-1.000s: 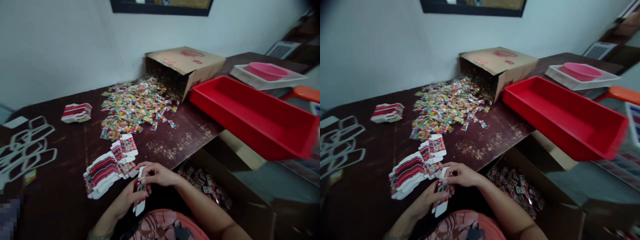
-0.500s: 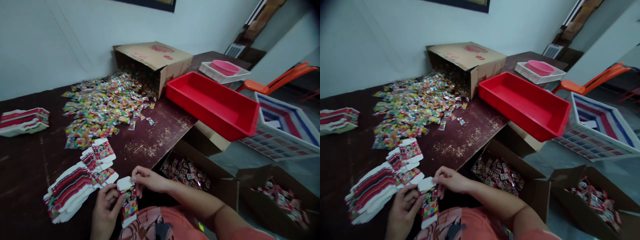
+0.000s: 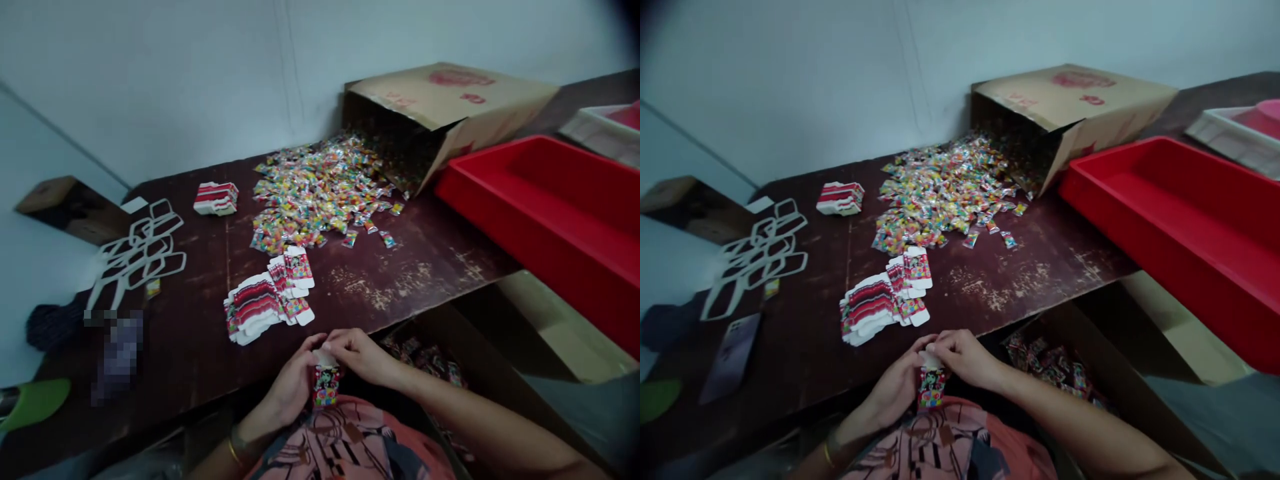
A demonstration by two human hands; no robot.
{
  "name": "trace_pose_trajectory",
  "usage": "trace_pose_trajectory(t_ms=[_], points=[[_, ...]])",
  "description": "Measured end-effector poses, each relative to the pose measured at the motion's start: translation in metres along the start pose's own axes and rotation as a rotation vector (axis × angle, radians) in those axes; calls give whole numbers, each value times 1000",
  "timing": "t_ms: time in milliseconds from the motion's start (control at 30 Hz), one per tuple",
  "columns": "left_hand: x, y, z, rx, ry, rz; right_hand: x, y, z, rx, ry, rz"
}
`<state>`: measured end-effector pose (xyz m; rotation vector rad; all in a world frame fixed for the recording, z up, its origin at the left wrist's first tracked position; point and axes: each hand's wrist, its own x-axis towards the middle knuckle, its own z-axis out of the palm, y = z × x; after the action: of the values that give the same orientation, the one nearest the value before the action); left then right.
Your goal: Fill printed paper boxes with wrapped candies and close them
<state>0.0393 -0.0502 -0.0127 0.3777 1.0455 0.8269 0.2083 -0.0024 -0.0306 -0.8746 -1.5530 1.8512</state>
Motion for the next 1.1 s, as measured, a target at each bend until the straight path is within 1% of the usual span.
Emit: trace_pose_trajectory(t_ms=[67, 133, 200, 233, 300, 367, 433, 467, 500, 567, 633, 700, 800, 867, 933, 1000, 1100], points=[[0, -1, -1, -43, -39, -9, 0, -2, 4, -58, 0, -23], [-1, 0, -2, -62, -94, -24, -1, -3, 4, -45, -22, 8], [-3, 0, -5, -76, -140, -34, -2, -5, 4, -52, -4, 4], [-4, 1, -6, -62, -157, -26, -3, -7, 3, -81, 17, -25], [-5, 2, -10, 43, -189, 13, -6, -10, 1, -175, 24, -109], [-5, 4, -12, 211, -244, 53, -8, -12, -3, -227, 1, -141], [-4, 6, -12, 307, -300, 67, -8, -10, -8, -151, -12, -72], [-4, 7, -11, 297, -315, 59, -8, -8, -12, -62, -17, -16], [-4, 7, -11, 254, -313, 43, -7, -6, -15, 48, -30, 39], [-4, 6, -10, 114, -268, 0, -6, -1, -20, 262, -81, 132], [-5, 3, -10, 6, -213, -56, -6, 3, -22, 383, -101, 198], [-6, 0, -11, -34, -195, -118, -6, 4, -19, 421, -67, 263], [-8, -3, -10, -63, -246, -188, -5, 0, -13, 489, -45, 343], [-9, -2, -8, -82, -264, -195, -2, -2, -11, 542, -50, 370], [-10, 0, -5, -88, -232, -181, 1, -3, -10, 566, -60, 390], [-9, 1, -4, -98, -198, -184, 4, -2, -11, 550, -68, 403], [-6, 0, -5, -146, -198, -218, 5, 2, -11, 459, -69, 380]])
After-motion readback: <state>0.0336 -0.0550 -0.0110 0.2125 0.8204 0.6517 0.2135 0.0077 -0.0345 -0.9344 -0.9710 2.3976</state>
